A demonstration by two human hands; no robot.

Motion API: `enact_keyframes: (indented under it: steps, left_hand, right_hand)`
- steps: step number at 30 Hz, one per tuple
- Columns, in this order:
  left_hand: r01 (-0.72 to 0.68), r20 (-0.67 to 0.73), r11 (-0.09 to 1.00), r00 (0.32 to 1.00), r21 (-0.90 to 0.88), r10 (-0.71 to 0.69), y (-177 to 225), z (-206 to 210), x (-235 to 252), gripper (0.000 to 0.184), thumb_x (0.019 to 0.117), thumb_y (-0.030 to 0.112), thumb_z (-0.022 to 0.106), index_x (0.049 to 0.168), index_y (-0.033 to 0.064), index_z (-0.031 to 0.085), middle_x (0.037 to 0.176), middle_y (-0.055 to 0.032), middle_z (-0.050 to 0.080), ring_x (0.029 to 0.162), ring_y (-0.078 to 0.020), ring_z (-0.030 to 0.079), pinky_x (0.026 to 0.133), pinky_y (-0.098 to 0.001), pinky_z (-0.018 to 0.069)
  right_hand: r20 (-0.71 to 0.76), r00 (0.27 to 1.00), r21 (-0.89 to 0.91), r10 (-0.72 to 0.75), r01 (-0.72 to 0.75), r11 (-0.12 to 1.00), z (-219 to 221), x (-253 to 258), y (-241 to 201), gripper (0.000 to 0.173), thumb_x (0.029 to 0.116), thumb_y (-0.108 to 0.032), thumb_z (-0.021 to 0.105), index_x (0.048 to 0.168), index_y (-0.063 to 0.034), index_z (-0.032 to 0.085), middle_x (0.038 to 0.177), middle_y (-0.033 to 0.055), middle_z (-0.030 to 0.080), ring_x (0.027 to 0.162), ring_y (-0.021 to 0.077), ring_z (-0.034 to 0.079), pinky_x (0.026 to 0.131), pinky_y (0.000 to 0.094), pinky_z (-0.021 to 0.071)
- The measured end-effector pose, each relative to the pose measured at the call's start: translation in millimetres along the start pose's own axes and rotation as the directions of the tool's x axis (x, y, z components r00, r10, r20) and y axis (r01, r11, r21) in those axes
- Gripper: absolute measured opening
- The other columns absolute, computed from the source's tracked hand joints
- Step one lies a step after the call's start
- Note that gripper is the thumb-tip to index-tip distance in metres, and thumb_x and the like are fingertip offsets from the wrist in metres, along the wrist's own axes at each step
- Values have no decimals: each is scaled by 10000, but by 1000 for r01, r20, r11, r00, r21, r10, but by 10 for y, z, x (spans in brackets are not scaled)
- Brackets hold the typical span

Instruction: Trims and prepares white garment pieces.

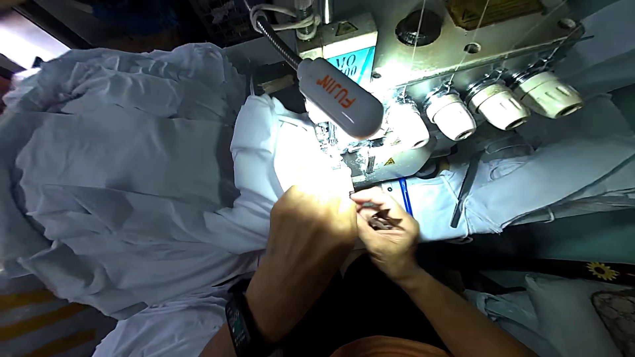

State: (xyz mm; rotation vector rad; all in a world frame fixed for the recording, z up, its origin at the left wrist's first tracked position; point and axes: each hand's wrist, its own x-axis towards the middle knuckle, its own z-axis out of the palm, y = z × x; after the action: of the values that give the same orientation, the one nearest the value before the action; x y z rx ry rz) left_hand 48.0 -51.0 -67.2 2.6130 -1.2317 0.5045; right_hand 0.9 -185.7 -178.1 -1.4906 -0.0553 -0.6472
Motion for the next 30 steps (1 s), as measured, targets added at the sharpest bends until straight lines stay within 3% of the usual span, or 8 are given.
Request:
enact_keyframes:
  steps: [2, 4, 9, 17, 21, 24, 26, 30]
  left_hand:
    - [21, -26, 998, 999, -64, -23, 18, -4, -107, 242, 918, 150, 644, 690, 93, 703, 546, -14, 544, 507, -158, 493, 569, -334, 347]
    - [42, -75, 990, 996, -133, -52, -60, 46, -168, 196, 885, 188, 673, 707, 117, 715, 600, -6, 607, 579, -146, 546, 649, -336, 383]
    - [76, -65, 972, 994, -223, -93, -389, 211, -272, 209, 850, 131, 683, 1022, 35, 753, 1216, -138, 719, 1232, -278, 645, 1119, -597, 383]
    - [108, -96, 939, 984, -325, -147, -566, 318, -79, 147, 797, 51, 660, 887, -19, 752, 1149, -156, 750, 1195, -295, 685, 1116, -651, 382]
    - [97, -77, 928, 988, -361, -133, -648, 293, -5, 218, 794, -4, 664, 986, -34, 762, 1223, -158, 727, 1253, -289, 650, 1131, -566, 413]
    - [107, -131, 920, 977, -377, -167, -768, 376, 169, 209, 835, 6, 652, 1005, -23, 771, 1164, -160, 749, 1202, -300, 678, 1099, -543, 442]
    - [187, -176, 905, 947, -382, -270, -822, 434, 352, 169, 836, 27, 669, 957, -31, 771, 1064, -182, 767, 1111, -313, 713, 1047, -543, 451]
    - [421, -112, 828, 865, -369, -490, -835, 372, 500, 224, 892, 49, 662, 1057, -70, 755, 1152, -227, 737, 1171, -337, 680, 1051, -495, 461]
  right_hand:
    - [167, 956, -171, -241, 269, 948, -159, 206, -21, 180, 916, -86, 725, 1082, -15, 724, 1016, 57, 601, 782, -4, 527, 687, 103, 455]
    - [283, 898, -219, -338, 404, 888, -205, 356, -38, 88, 943, -102, 716, 974, -29, 752, 1038, 109, 592, 804, 23, 536, 707, 114, 457]
    - [365, 861, -161, -355, 434, 886, -172, 482, -8, 74, 908, -67, 723, 878, -4, 747, 1051, 136, 623, 901, 60, 597, 765, 139, 507]
    - [248, 910, -352, -331, 403, 845, -93, 592, -4, 119, 906, -124, 722, 880, -12, 754, 940, 118, 613, 842, 105, 587, 717, 188, 489]
    - [95, 975, -224, -200, 217, 950, -128, 173, 31, 135, 939, -81, 653, 822, -13, 658, 869, 50, 621, 819, 37, 596, 710, 140, 501]
    - [184, 980, -207, -73, 111, 972, -123, -158, 369, 242, 986, -95, 614, 799, 39, 687, 786, 92, 650, 752, 57, 614, 705, 159, 510]
    - [243, 968, -261, -57, 122, 958, -93, -236, 468, 288, 994, -122, 615, 757, 33, 670, 715, 100, 640, 669, 68, 600, 646, 171, 495]
    - [277, 961, -224, -17, 82, 971, -58, -59, 280, 375, 984, -289, 634, 729, -16, 660, 623, 11, 586, 572, -10, 505, 546, 147, 411]
